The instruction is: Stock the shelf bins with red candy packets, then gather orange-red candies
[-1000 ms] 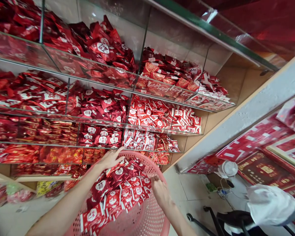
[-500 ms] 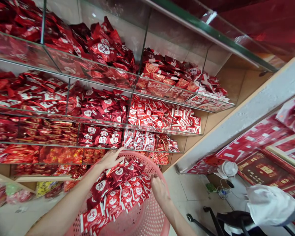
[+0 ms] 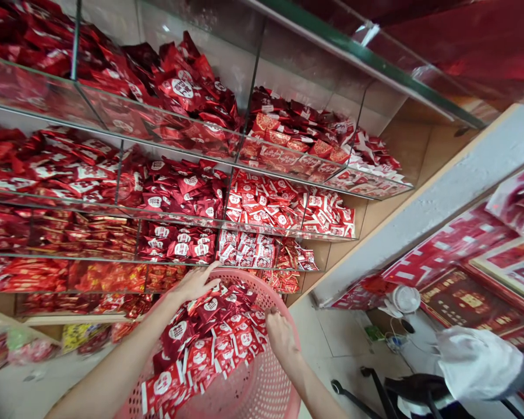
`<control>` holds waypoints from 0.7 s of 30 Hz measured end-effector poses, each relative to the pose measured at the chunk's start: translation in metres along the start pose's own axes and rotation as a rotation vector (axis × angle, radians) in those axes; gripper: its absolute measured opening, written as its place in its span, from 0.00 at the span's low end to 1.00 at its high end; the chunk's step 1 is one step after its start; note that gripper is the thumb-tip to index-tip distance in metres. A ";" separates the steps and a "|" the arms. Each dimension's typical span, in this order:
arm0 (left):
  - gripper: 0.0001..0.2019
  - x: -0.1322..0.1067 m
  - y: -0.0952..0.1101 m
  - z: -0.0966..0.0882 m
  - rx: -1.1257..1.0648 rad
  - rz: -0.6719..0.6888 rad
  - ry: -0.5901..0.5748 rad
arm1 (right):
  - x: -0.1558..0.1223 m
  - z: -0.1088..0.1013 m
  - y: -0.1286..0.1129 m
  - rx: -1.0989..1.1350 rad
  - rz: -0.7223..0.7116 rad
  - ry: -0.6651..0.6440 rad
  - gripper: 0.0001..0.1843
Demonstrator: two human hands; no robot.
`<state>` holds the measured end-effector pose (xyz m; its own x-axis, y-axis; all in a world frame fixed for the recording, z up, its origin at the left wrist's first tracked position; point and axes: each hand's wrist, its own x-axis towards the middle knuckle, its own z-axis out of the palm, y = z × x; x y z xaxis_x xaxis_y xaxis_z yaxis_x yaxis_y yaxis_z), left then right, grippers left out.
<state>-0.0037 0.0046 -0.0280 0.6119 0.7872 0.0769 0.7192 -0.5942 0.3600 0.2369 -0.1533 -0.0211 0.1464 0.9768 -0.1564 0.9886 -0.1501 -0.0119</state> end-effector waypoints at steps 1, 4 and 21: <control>0.29 0.000 0.000 0.000 0.002 -0.002 0.000 | 0.000 -0.002 -0.001 -0.012 0.001 -0.001 0.21; 0.29 0.000 -0.001 0.002 0.003 -0.001 0.006 | -0.001 -0.013 -0.001 -0.050 -0.011 0.023 0.17; 0.28 0.000 -0.003 0.006 -0.018 -0.012 0.022 | 0.098 -0.227 0.010 -0.296 -0.049 0.823 0.11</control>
<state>-0.0040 0.0058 -0.0344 0.5959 0.7977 0.0931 0.7201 -0.5820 0.3779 0.2693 -0.0246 0.1873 -0.0305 0.7987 0.6010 0.9461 -0.1709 0.2751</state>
